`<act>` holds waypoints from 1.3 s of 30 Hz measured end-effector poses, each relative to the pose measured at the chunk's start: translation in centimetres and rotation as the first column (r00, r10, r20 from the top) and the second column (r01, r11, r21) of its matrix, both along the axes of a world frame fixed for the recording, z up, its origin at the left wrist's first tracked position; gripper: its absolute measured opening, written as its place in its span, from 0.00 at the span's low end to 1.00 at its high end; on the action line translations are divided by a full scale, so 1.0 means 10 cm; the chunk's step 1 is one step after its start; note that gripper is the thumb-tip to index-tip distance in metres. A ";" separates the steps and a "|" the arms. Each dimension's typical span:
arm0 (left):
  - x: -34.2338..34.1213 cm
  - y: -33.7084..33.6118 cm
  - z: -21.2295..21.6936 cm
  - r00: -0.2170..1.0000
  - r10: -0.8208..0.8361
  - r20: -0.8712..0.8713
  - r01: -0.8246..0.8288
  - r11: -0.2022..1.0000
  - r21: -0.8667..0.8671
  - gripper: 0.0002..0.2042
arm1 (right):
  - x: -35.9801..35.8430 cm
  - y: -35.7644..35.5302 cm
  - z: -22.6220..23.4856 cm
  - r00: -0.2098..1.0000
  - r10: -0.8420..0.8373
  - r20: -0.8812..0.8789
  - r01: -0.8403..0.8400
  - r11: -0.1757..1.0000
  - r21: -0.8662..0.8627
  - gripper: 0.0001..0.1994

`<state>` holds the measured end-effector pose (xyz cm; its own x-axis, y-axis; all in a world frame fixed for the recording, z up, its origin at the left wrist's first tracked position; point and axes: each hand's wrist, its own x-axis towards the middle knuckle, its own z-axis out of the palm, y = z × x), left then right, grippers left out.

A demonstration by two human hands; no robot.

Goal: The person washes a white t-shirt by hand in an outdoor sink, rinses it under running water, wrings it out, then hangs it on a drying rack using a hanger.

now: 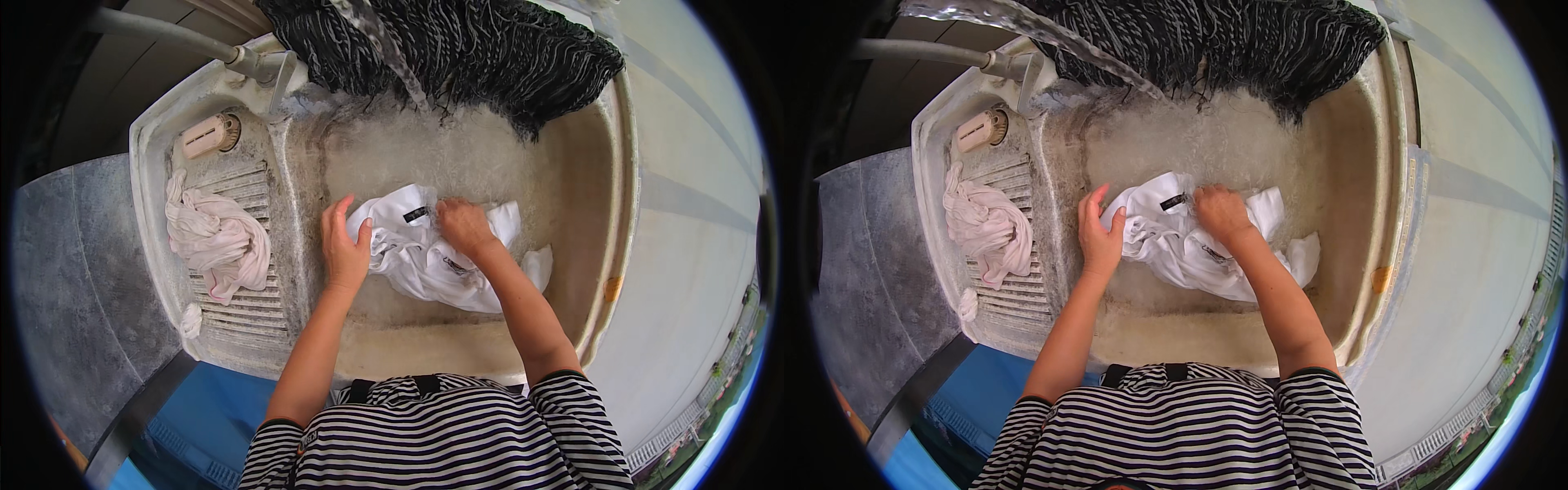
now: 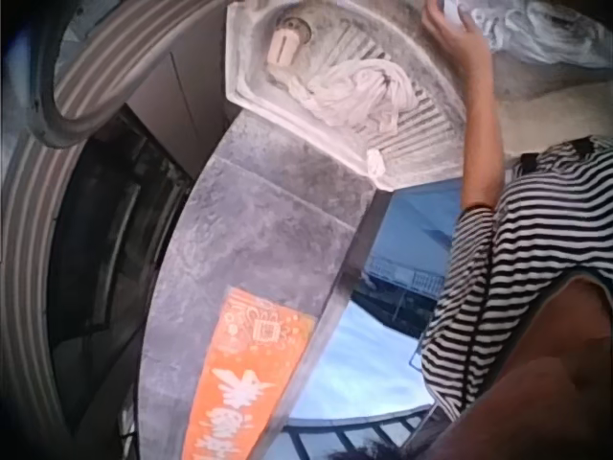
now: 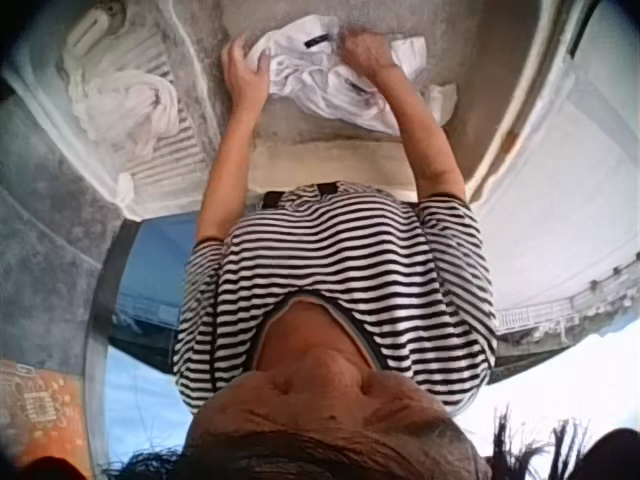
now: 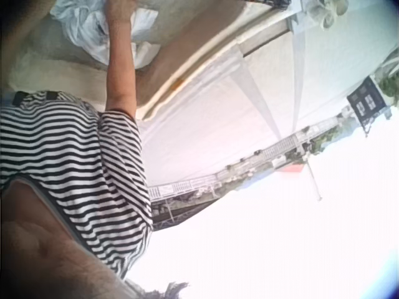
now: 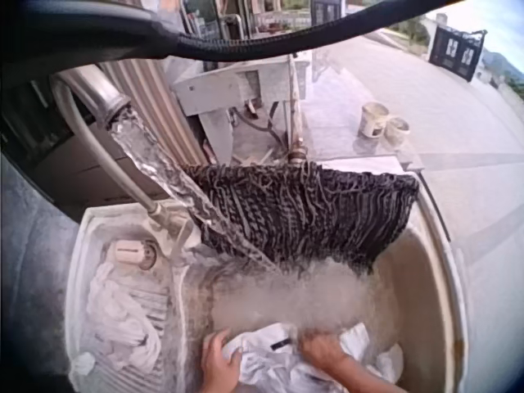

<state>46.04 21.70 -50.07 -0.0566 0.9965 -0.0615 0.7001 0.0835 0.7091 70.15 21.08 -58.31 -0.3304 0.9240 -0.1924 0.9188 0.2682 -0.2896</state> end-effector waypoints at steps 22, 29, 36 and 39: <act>0.41 0.56 -0.74 0.994 -0.006 -0.111 -0.033 0.937 -0.347 0.19 | 0.40 0.27 0.11 0.741 -0.593 -0.314 0.528 0.804 -0.273 0.22; 0.12 1.00 -0.54 0.519 0.546 0.657 -0.116 0.807 -0.579 0.20 | 0.82 0.50 -0.05 -0.364 -0.714 -0.598 0.605 0.307 -0.735 0.17; 0.77 0.52 -0.24 -0.204 0.675 0.709 0.426 0.714 -0.556 0.34 | -0.80 0.21 1.62 0.673 -0.114 -0.731 0.076 0.994 -0.084 0.12; 0.82 0.26 -0.17 -0.190 0.755 0.628 0.475 0.630 -0.614 0.30 | -0.90 0.26 1.47 0.770 -0.009 -0.638 0.048 0.998 0.044 0.13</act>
<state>54.20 24.28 -51.80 0.5365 0.5742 -0.6184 -0.7028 0.7097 0.0492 61.19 23.65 -43.59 -0.3324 0.9374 0.1039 0.5360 0.2784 -0.7970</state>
